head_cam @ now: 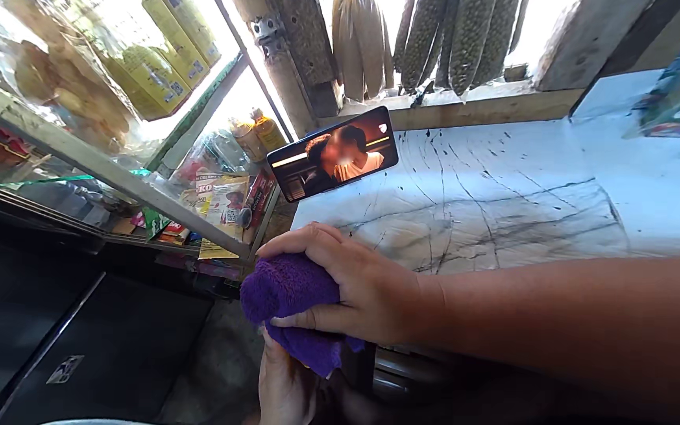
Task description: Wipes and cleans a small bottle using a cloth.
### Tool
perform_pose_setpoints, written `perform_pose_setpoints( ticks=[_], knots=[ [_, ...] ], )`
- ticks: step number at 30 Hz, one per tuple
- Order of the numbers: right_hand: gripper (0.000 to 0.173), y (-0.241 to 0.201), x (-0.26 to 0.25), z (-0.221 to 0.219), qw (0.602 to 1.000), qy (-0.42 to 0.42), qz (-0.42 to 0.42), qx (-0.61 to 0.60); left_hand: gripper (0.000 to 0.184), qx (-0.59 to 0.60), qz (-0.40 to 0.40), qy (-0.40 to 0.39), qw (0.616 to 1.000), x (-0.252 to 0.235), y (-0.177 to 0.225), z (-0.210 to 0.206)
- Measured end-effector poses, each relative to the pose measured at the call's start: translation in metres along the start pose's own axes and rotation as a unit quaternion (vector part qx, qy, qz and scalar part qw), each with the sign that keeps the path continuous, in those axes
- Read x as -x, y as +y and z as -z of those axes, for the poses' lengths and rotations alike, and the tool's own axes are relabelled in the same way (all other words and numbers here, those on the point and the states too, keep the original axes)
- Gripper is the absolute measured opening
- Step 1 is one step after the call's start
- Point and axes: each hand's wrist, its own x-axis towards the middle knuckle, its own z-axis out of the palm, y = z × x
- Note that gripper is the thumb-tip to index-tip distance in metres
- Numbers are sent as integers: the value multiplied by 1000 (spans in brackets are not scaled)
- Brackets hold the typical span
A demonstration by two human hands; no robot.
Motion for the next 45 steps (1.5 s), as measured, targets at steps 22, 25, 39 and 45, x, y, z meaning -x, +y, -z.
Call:
perform_pose_setpoints(
  ticks=[22,25,39,45],
  knots=[
    [49,1,-1,0,1000,13,-7,-18,37,-2,-45,-58,997,4,0,-4],
    [47,2,0,0,1000,1,-5,-19,38,-8,-51,-38,998,6,0,-4],
    [73,0,3,-4,988,-152,8,0,30,-9,-105,131,986,11,2,-11],
    [83,-1,7,-7,987,-157,15,8,34,-35,-110,3,993,20,-1,12]
  ],
)
